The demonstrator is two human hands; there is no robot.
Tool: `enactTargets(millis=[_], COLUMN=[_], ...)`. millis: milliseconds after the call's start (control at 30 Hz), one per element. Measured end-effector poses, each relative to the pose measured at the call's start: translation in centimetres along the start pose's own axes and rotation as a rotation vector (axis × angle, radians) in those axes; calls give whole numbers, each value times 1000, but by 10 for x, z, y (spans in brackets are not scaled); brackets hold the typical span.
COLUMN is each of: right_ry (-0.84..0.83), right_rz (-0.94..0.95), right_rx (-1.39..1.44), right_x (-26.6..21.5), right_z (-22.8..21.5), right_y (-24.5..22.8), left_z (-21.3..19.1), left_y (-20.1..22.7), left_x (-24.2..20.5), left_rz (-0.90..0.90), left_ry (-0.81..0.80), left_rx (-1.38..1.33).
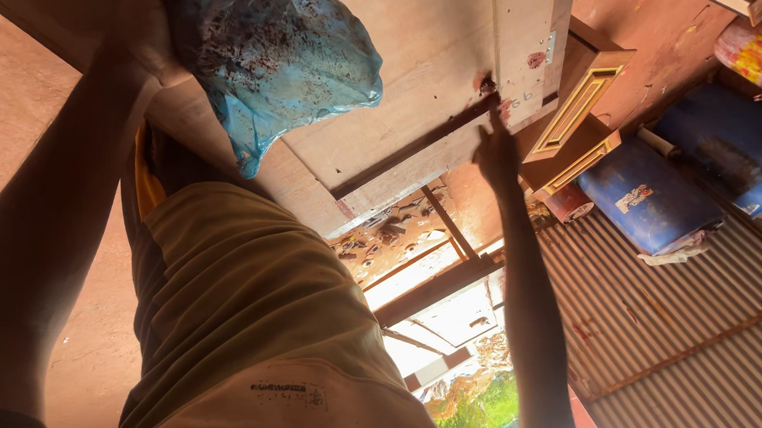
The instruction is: The person applies a reddish-brown wood filler to the edges and seams of a large wooden panel using their fingers. They smooth the filler along the joints and corners, occasionally picking up more material from a plastic bag.
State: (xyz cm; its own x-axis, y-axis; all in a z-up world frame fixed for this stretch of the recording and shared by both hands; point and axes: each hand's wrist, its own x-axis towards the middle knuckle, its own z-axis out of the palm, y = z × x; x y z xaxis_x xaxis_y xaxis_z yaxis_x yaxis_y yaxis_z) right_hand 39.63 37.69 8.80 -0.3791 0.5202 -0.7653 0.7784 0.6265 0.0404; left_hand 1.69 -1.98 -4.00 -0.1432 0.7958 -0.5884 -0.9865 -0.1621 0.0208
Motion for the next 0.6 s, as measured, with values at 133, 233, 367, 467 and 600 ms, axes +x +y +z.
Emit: enactTargets(millis=[133,233,367,467,600], right_ry=[-27,-80,-153,-210,-153], right_rz=[198,258,274,224,253], right_rx=[583,545,631,866,637], right_x=[-4,-29,-46,-44,-24], right_z=[38,67,91,88,59], right_y=[-28,-47,-50,-33,-15], left_z=[-6,-3,3,2,-5], left_y=[3,4,3,2,2], left_x=[-6,-3,-4,-7,-10], left_rz=[3,-11,-12,-21,-32], left_ry=[15,3,-7,2,6], left_rx=[-3,-11,-14,-7,2])
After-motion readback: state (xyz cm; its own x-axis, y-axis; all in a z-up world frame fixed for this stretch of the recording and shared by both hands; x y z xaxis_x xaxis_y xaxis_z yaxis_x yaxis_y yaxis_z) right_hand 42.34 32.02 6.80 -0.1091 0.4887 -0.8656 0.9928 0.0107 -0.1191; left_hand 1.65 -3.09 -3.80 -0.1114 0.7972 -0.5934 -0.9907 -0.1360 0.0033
